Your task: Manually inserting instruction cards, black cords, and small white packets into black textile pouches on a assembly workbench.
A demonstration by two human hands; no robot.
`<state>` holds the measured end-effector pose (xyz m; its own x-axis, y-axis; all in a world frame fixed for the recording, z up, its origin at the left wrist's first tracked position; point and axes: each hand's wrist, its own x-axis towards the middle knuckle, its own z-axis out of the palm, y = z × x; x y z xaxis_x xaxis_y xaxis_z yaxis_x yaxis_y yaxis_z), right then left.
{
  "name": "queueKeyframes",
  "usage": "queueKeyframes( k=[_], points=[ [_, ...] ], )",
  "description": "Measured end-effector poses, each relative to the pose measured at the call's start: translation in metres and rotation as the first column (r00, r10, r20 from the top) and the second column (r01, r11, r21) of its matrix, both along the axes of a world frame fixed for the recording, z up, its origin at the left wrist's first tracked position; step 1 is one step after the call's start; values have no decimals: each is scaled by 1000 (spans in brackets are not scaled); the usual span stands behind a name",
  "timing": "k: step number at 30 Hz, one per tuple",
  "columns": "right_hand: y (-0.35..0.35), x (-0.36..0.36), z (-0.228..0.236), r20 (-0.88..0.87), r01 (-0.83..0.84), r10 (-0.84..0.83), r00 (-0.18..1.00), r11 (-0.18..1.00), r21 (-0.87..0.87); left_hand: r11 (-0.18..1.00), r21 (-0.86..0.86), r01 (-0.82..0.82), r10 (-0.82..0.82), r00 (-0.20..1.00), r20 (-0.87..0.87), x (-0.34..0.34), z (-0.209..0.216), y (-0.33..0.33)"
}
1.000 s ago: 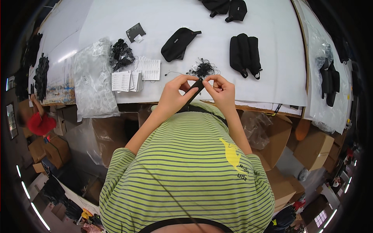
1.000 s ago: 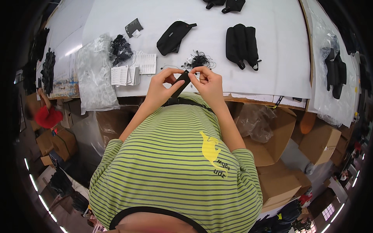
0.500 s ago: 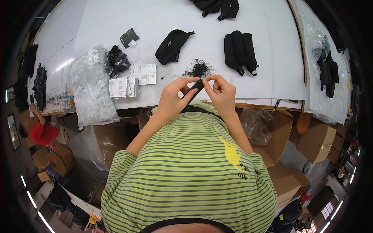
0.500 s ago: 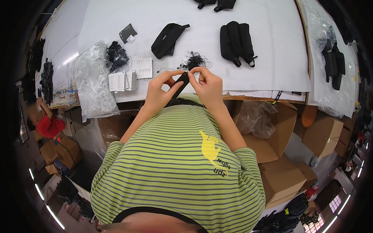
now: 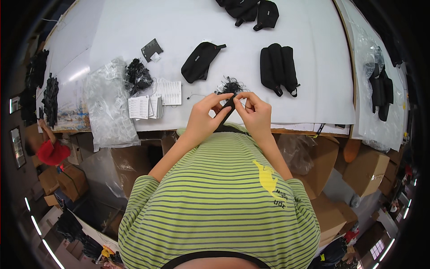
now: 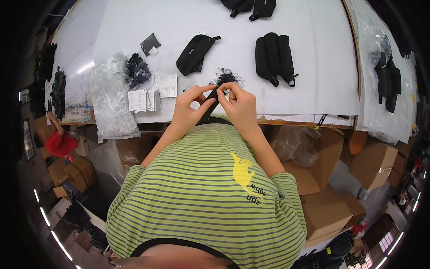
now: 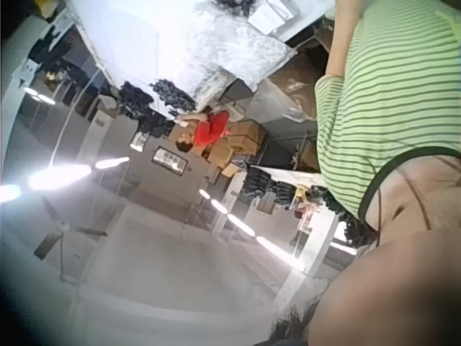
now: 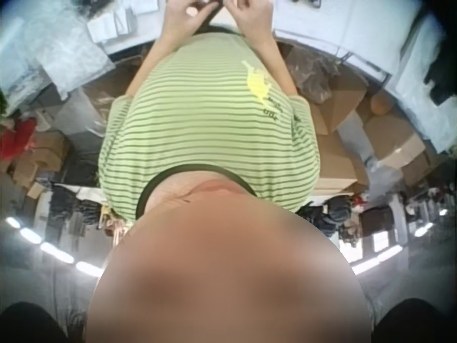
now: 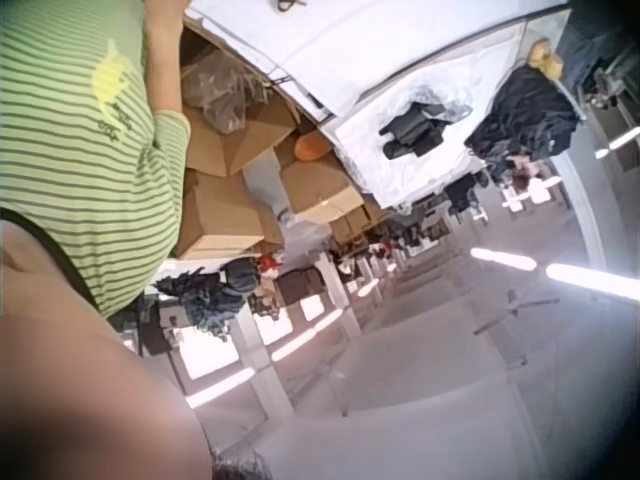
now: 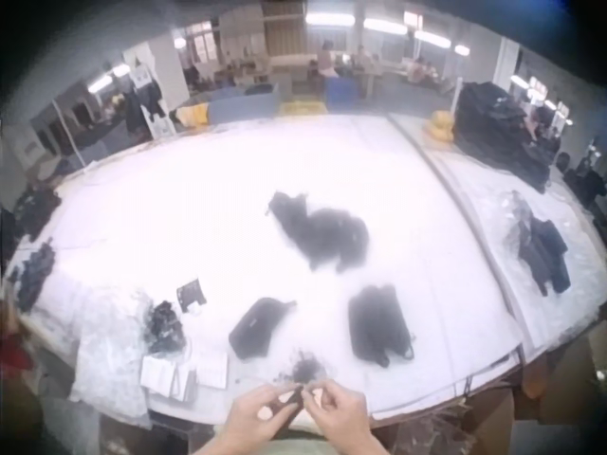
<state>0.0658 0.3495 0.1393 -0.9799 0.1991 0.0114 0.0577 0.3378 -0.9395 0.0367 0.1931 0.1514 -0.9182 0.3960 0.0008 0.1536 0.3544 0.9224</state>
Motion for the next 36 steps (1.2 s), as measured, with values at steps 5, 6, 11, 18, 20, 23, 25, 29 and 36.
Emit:
queueKeyframes(
  k=[5,6,11,18,20,23,25,29,36],
  points=[
    [7,-5,-3,117,40,-21,993,986,-160,997,-65,47,-56,989,-138,-11,3,8],
    [8,-5,-6,74,26,-18,997,994,-109,996,-68,58,-67,988,-137,-13,1,10],
    [22,-15,1,106,-41,31,994,995,93,986,-130,109,-125,984,-126,-25,-7,19],
    [35,-38,-18,329,-1,83,941,970,-242,980,-112,166,-160,985,65,-52,-8,29],
    [43,-49,-27,416,39,187,890,878,-478,995,38,92,-98,972,216,-59,-23,32],
    [56,-65,-39,463,99,341,818,710,-697,969,242,-48,-101,817,567,-75,-40,32],
    [60,-77,-44,458,107,385,801,662,-742,933,343,-114,-163,715,680,-86,-45,36],
    [63,-99,-55,421,116,439,793,570,-813,928,339,-155,-147,684,715,-101,-57,41],
    [63,-117,-62,424,112,452,785,569,-815,961,274,-36,-143,785,603,-127,-64,47]
  ],
)
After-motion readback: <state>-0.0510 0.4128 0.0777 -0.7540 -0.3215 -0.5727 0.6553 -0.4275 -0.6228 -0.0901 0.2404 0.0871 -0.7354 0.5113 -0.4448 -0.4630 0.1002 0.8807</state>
